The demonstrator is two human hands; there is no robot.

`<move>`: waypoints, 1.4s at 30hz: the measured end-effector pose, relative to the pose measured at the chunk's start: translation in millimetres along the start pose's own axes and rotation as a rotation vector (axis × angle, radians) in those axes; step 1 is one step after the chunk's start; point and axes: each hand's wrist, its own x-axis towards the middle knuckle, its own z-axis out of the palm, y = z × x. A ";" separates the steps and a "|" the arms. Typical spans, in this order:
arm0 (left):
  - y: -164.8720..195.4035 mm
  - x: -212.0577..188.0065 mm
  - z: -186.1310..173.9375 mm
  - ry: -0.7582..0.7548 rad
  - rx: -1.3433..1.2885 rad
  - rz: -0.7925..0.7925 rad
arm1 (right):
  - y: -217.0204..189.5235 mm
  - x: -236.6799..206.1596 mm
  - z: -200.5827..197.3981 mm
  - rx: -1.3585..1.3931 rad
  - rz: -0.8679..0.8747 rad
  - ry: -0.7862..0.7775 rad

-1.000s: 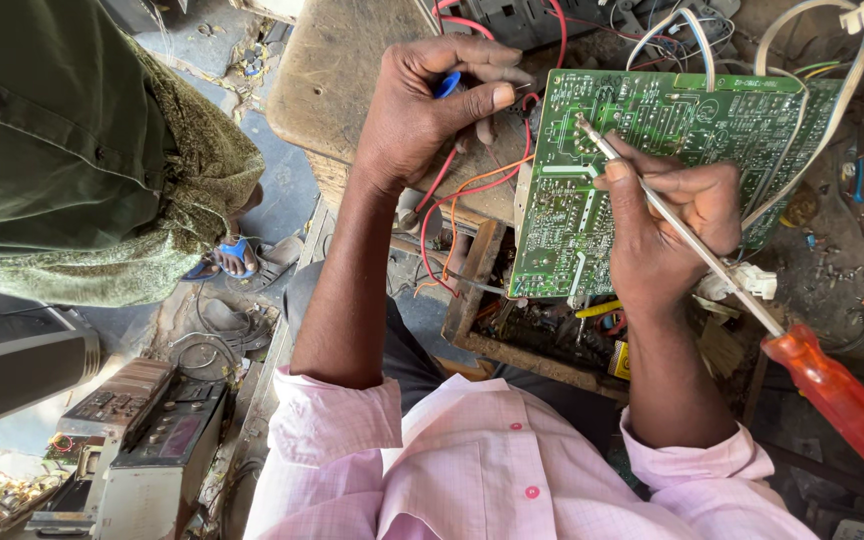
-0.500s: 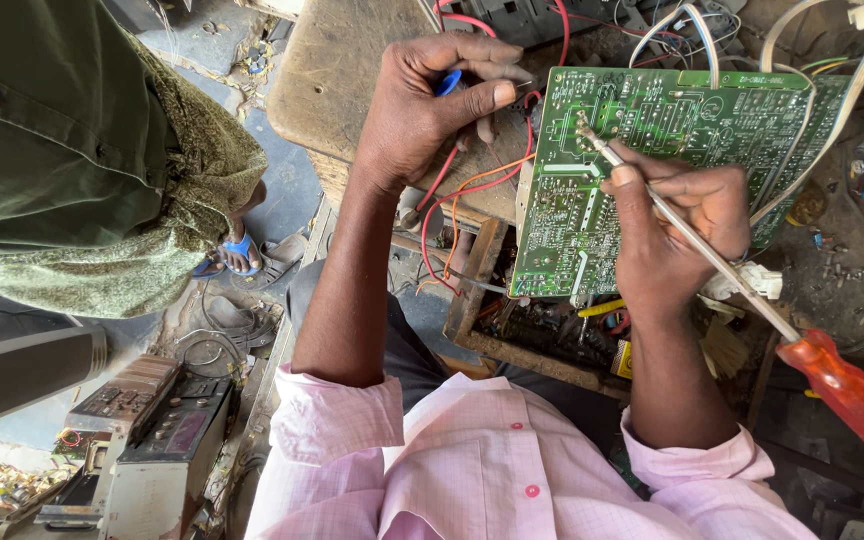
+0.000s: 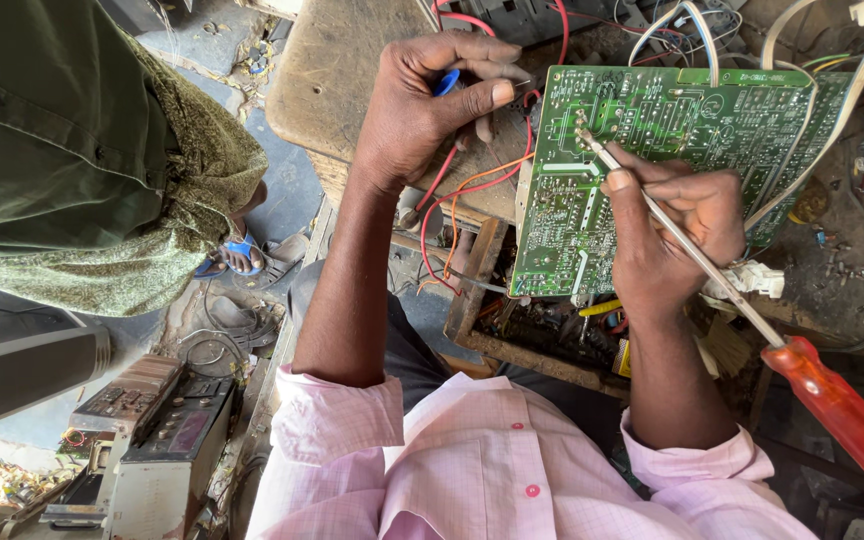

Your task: The person solders a green circuit board using a soldering iron and solder wire. They repeatedly heat solder points and feed solder to create joints, occasionally switching to a screwdriver to probe or adjust components on the board.

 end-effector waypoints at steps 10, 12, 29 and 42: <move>-1.7 0.6 0.4 -0.002 -0.036 0.005 | 6.0 5.3 -1.3 -0.009 -0.088 -0.002; -1.3 0.8 0.0 -0.008 -0.025 0.011 | 5.7 4.6 -1.5 0.001 -0.065 -0.002; 2.3 -1.2 -0.1 0.011 -0.015 -0.011 | -5.2 4.4 -1.9 -0.052 -0.053 -0.083; 1.8 -2.2 -0.9 0.018 -0.035 -0.013 | -7.5 9.4 -6.2 -0.148 -0.124 -0.175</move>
